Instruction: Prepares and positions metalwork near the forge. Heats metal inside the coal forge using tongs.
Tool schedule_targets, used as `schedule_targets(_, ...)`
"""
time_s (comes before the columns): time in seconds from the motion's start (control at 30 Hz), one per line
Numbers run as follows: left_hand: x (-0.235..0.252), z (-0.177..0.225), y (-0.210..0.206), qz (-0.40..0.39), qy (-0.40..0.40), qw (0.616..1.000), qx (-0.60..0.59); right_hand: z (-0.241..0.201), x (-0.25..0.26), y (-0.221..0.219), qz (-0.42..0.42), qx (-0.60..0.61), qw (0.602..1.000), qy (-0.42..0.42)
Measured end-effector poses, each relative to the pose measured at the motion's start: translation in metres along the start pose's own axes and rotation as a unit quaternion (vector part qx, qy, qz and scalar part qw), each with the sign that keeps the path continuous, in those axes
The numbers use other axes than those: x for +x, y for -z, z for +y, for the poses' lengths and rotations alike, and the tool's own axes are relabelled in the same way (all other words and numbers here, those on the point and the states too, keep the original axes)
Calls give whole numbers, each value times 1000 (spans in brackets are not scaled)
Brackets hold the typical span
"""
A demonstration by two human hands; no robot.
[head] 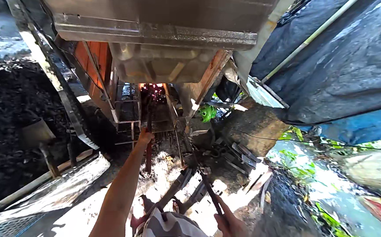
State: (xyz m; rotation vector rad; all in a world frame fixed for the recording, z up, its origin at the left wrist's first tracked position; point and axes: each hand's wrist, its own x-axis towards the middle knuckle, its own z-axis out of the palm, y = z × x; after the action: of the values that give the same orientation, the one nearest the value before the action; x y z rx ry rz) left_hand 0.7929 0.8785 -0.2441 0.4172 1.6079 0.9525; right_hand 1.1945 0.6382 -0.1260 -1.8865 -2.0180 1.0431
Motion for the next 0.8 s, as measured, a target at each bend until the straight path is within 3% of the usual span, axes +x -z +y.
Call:
schedule_targets(0.2,-42,-4,-15,-38,5,999,-4,3,11,8,-6,11,1000,9)
schedule_targets(0.5,-13,19,-35,-65,51,995,-62,-14,36,22,-25,-20,999,-5)
schedule_targets(0.8,-6,28,-42,-50,54,994,-76,-23,50,32,-31,37,999,-15)
